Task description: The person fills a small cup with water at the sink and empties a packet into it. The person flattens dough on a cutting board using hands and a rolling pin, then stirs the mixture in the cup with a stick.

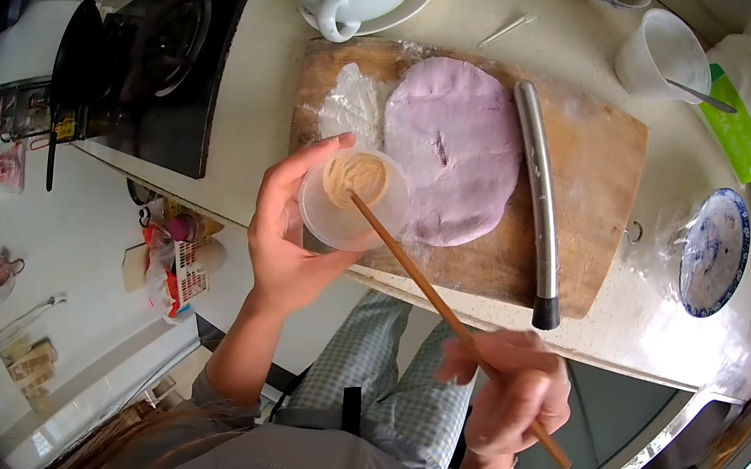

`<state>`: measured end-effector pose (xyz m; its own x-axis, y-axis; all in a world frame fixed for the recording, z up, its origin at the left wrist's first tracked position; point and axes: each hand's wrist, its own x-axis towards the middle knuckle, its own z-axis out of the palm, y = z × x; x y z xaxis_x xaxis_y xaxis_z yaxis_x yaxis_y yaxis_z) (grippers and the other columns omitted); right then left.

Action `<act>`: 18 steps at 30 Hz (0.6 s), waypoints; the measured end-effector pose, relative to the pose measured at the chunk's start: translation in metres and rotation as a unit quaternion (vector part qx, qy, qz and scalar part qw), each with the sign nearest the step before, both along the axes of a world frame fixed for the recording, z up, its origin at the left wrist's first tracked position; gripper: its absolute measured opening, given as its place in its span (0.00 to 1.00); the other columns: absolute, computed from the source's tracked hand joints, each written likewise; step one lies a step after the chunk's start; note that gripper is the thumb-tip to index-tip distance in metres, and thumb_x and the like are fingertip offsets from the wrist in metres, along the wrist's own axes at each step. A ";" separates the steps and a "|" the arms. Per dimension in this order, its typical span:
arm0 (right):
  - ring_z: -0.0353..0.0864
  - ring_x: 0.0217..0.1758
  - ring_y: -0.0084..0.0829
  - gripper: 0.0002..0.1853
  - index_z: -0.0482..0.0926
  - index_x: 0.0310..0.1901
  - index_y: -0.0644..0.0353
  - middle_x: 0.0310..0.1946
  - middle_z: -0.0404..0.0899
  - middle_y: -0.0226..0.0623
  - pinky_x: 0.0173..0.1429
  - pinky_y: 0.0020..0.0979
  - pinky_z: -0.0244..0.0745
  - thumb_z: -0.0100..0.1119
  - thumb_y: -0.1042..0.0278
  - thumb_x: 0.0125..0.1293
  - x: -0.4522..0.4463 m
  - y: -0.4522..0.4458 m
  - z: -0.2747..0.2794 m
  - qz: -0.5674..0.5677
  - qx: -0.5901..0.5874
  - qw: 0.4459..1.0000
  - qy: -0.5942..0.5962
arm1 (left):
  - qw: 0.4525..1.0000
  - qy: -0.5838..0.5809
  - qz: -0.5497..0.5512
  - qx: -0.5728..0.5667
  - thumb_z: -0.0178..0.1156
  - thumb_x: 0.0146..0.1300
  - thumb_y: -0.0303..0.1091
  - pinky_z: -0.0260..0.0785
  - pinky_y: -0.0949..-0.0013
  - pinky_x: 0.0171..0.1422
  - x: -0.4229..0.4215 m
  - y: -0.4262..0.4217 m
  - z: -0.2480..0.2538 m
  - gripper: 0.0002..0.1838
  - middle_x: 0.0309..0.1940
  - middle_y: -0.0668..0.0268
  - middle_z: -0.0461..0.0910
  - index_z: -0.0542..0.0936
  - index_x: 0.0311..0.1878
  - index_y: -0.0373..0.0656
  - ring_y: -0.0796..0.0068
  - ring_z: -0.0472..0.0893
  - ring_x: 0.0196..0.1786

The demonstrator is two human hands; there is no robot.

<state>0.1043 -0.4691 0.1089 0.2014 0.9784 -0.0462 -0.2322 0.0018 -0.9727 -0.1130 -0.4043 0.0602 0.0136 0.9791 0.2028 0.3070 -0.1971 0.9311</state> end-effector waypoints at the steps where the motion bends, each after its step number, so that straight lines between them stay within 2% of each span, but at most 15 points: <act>1: 0.82 0.22 0.31 0.20 0.79 0.40 0.70 0.28 0.84 0.48 0.26 0.28 0.76 0.45 0.60 0.81 -0.001 0.008 0.004 0.022 0.011 0.998 -0.052 | 1.000 -0.025 -0.002 0.006 0.75 0.47 0.16 0.68 0.58 0.73 0.003 -0.001 0.002 0.40 0.66 0.53 0.75 0.72 0.67 0.35 0.57 0.75 0.70; 3: 0.84 0.25 0.31 0.20 0.81 0.38 0.71 0.29 0.85 0.47 0.27 0.28 0.77 0.48 0.61 0.81 -0.005 0.021 0.011 0.067 0.035 0.985 -0.153 | 0.997 -0.073 -0.004 0.020 0.75 0.48 0.16 0.69 0.57 0.74 0.010 -0.004 0.006 0.39 0.65 0.52 0.76 0.72 0.67 0.35 0.56 0.75 0.70; 4: 0.86 0.25 0.31 0.17 0.83 0.37 0.71 0.28 0.85 0.46 0.28 0.29 0.79 0.54 0.65 0.78 -0.005 0.024 0.015 0.069 0.026 0.987 -0.145 | 0.996 -0.083 0.001 0.024 0.75 0.49 0.17 0.69 0.57 0.73 0.012 -0.003 0.009 0.39 0.65 0.52 0.77 0.72 0.67 0.35 0.55 0.75 0.70; 6: 0.85 0.24 0.30 0.16 0.83 0.36 0.70 0.27 0.85 0.45 0.28 0.29 0.79 0.54 0.65 0.78 0.001 0.027 0.024 0.096 0.040 0.979 -0.174 | 0.994 -0.099 0.012 0.032 0.75 0.50 0.17 0.69 0.57 0.73 0.014 -0.003 0.013 0.37 0.63 0.52 0.78 0.72 0.66 0.35 0.53 0.76 0.70; 9: 0.86 0.23 0.31 0.15 0.82 0.35 0.70 0.25 0.84 0.45 0.27 0.30 0.81 0.57 0.66 0.76 0.002 0.028 0.035 0.087 0.071 0.969 -0.220 | 0.995 0.026 -0.061 0.072 0.80 0.47 0.19 0.69 0.56 0.74 0.003 -0.004 0.006 0.46 0.67 0.45 0.73 0.66 0.69 0.36 0.55 0.75 0.70; 11: 0.86 0.24 0.32 0.15 0.82 0.34 0.70 0.25 0.84 0.45 0.26 0.30 0.81 0.58 0.66 0.76 -0.003 0.028 0.038 0.075 0.111 0.962 -0.238 | 0.994 0.049 -0.043 0.091 0.79 0.47 0.20 0.69 0.55 0.73 0.004 -0.004 0.009 0.45 0.66 0.46 0.74 0.66 0.69 0.36 0.55 0.75 0.69; 15: 0.86 0.24 0.30 0.14 0.82 0.34 0.69 0.25 0.84 0.43 0.26 0.29 0.81 0.59 0.66 0.75 -0.006 0.023 0.034 0.114 0.117 0.956 -0.244 | 0.992 0.083 -0.015 0.093 0.79 0.48 0.20 0.71 0.55 0.72 0.006 0.000 0.016 0.42 0.64 0.47 0.76 0.68 0.67 0.35 0.54 0.76 0.69; 18: 0.85 0.22 0.29 0.16 0.82 0.32 0.69 0.23 0.84 0.41 0.25 0.28 0.81 0.58 0.65 0.76 0.002 0.024 0.042 0.099 0.103 0.956 -0.255 | 0.989 0.089 -0.013 0.121 0.78 0.49 0.20 0.71 0.55 0.72 0.010 -0.006 0.011 0.40 0.63 0.47 0.77 0.69 0.66 0.34 0.54 0.77 0.68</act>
